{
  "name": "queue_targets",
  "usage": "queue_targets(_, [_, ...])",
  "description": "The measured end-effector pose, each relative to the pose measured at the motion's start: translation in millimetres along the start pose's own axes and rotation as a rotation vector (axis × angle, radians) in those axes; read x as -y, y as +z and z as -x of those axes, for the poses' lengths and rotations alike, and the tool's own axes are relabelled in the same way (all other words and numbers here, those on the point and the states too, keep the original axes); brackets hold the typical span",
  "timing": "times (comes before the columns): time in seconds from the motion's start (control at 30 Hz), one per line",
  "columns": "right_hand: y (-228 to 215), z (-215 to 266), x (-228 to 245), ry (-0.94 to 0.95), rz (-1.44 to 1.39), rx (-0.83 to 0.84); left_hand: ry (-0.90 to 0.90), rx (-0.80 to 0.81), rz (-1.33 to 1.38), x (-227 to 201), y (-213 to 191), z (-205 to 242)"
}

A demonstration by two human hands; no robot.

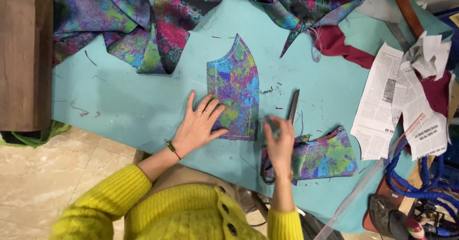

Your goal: The person cuts a piece of colorful patterned fabric using shears on a light blue table. They then use a white chalk-like tool to mark the cut fabric piece before folding it and placing it aside.

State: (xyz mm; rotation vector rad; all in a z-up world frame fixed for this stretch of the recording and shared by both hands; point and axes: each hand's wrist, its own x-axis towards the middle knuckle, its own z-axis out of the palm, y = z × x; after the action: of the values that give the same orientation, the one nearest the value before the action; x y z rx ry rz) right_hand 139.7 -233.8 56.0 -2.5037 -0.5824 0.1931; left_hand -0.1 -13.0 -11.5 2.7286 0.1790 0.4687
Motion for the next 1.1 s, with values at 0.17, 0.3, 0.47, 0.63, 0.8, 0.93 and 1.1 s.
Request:
queue_targets(0.17, [38,-60,3,-0.115,-0.105,-0.07,-0.003,-0.001,-0.005,-1,-2,-1])
queue_targets(0.3, [48,-76,15,0.002,-0.114,-0.055,-0.015,0.025,0.019,-2,-7,-6])
queue_targets(0.47, [53,-78,15,0.05,-0.15,-0.046,-0.036,0.042,0.034,-2,-4,-5])
queue_targets(0.63, [46,-76,29,0.106,-0.194,-0.033,-0.022,0.006,0.013,-1,-2,-5])
queue_targets(0.8, [47,-76,26,0.095,-0.204,-0.008,-0.025,-0.02,0.014,-2,-3,-6])
queue_targets(0.93, [47,-75,28,0.11,-0.194,-0.019,-0.028,-0.029,0.014,-2,-3,-7])
queue_targets(1.1, [44,-74,34,0.097,-0.219,-0.011,-0.023,-0.021,0.012,-2,-8,-8])
